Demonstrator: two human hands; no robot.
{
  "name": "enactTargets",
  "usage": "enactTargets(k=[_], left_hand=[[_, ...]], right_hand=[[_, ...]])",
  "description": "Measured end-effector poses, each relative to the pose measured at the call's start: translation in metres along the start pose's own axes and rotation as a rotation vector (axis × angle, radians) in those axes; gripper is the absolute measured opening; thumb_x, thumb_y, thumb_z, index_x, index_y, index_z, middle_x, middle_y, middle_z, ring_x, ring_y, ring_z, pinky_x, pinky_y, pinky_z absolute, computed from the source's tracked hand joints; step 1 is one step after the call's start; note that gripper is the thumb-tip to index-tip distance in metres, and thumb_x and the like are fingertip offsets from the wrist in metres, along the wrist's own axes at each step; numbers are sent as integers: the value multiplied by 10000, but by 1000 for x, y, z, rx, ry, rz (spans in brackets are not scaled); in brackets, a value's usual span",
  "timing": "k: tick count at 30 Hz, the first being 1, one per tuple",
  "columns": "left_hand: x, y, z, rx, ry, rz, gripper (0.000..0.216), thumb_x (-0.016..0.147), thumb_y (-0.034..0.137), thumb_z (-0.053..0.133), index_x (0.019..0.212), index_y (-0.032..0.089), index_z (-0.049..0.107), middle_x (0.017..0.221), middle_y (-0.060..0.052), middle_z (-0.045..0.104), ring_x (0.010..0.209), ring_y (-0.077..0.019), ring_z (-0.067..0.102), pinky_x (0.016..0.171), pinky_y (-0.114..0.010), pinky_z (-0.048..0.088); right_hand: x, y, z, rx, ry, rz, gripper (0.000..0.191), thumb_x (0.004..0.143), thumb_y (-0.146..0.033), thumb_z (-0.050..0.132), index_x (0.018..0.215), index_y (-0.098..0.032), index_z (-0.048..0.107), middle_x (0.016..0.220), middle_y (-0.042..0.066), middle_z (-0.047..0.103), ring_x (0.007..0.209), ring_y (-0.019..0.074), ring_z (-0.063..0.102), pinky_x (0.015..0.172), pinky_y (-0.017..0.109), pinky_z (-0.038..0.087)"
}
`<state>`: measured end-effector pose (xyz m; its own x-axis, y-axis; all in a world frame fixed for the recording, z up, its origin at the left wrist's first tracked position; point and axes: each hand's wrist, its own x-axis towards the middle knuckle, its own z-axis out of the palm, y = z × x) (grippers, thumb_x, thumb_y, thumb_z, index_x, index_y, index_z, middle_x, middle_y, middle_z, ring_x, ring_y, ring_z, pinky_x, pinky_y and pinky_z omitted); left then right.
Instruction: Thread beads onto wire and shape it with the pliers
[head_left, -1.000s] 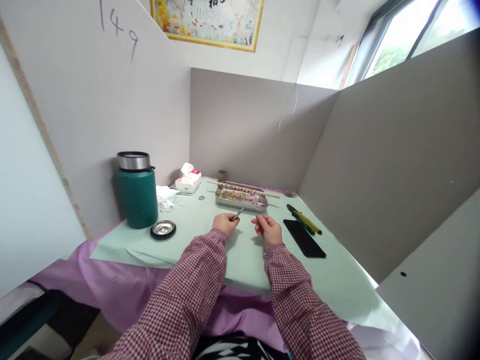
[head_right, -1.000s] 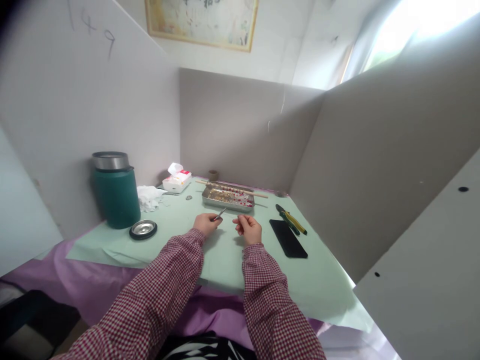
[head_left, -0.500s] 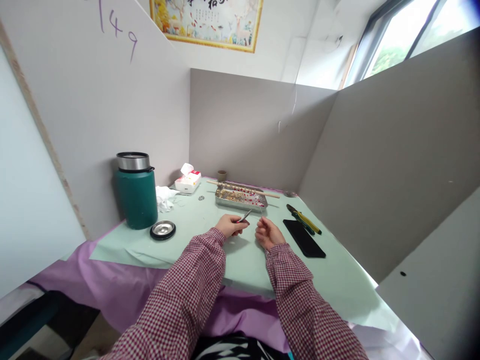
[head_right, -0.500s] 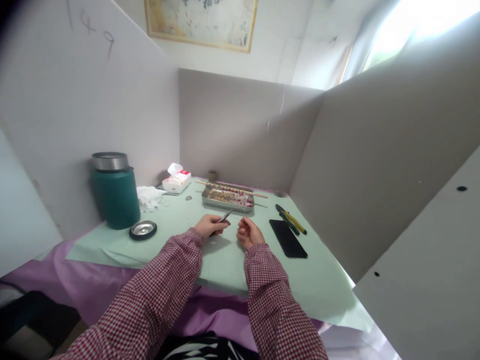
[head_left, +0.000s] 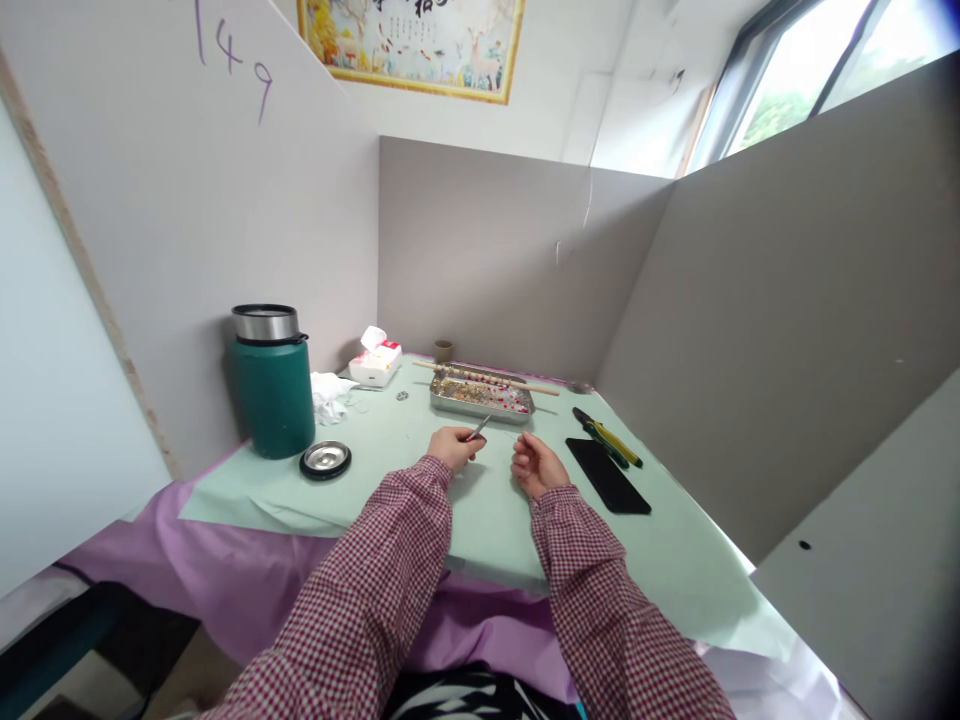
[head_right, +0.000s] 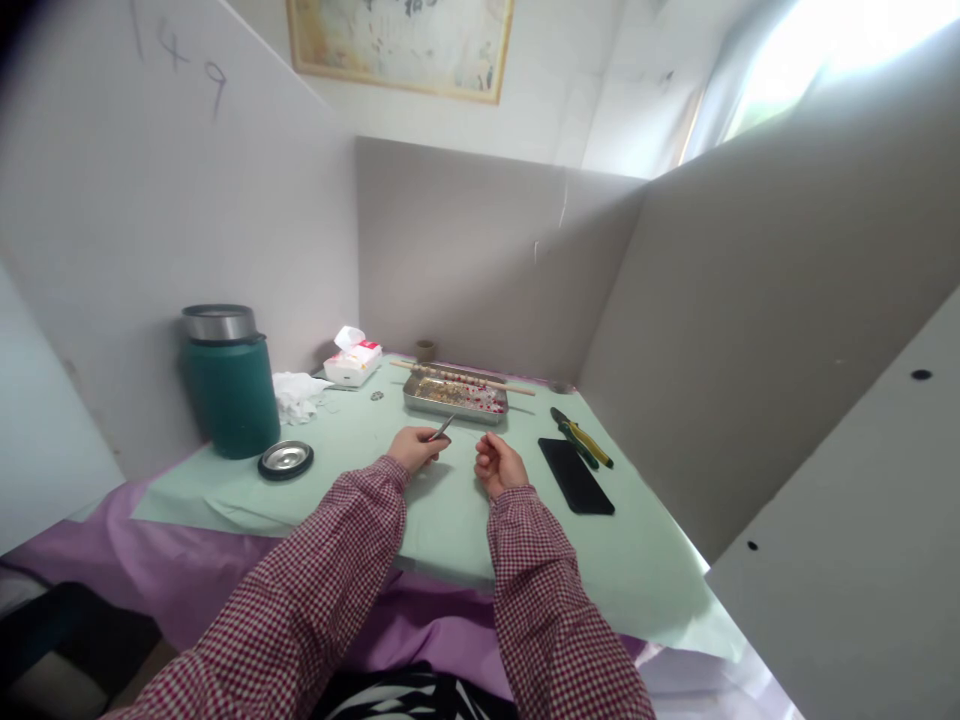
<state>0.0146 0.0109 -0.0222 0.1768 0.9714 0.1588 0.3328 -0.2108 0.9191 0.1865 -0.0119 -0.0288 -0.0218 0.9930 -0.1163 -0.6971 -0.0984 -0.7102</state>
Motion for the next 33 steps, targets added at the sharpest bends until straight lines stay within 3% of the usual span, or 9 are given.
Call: enactTargets(k=[6,12,18,28,33], left_hand=[[-3,5,-1,-94,-75,15,355,637,432,587,798,125,665,525,12,520,428,-55,407,435,-185,327],[-10,14,-3,-213,-354,106,384,636,412,603,858,104,658,522,15,509,437,-54,405,451,-189,329],[-7,10,-1,-160,-185,74,384,629,423,597,838,109,668,531,12,518,443,-55,405,456,-188,334],[-4,5,1,-74,-119,13,333,638,437,575,750,133,653,496,24,498,400,-57,391,396,-184,307],[0,1,3,-4,-17,-78,285,668,411,539,692,142,630,501,13,520,380,-65,403,388,-194,307]], right_hand=[[1,0,-1,7,-12,12,92,692,-220,616,658,-146,574,537,-17,604,361,30,427,307,137,240],[0,-3,-3,68,-8,27,100,683,-227,618,645,-157,557,500,-49,564,349,22,400,311,133,224],[-1,-2,-1,12,-32,26,126,678,-250,633,653,-155,553,503,-46,560,352,25,400,315,136,225],[-1,-1,-2,29,-116,42,139,685,-264,649,672,-158,560,533,-44,568,366,19,401,316,130,247],[-4,4,5,-130,-129,-140,194,658,-305,690,700,-152,578,586,-4,609,425,44,465,331,137,283]])
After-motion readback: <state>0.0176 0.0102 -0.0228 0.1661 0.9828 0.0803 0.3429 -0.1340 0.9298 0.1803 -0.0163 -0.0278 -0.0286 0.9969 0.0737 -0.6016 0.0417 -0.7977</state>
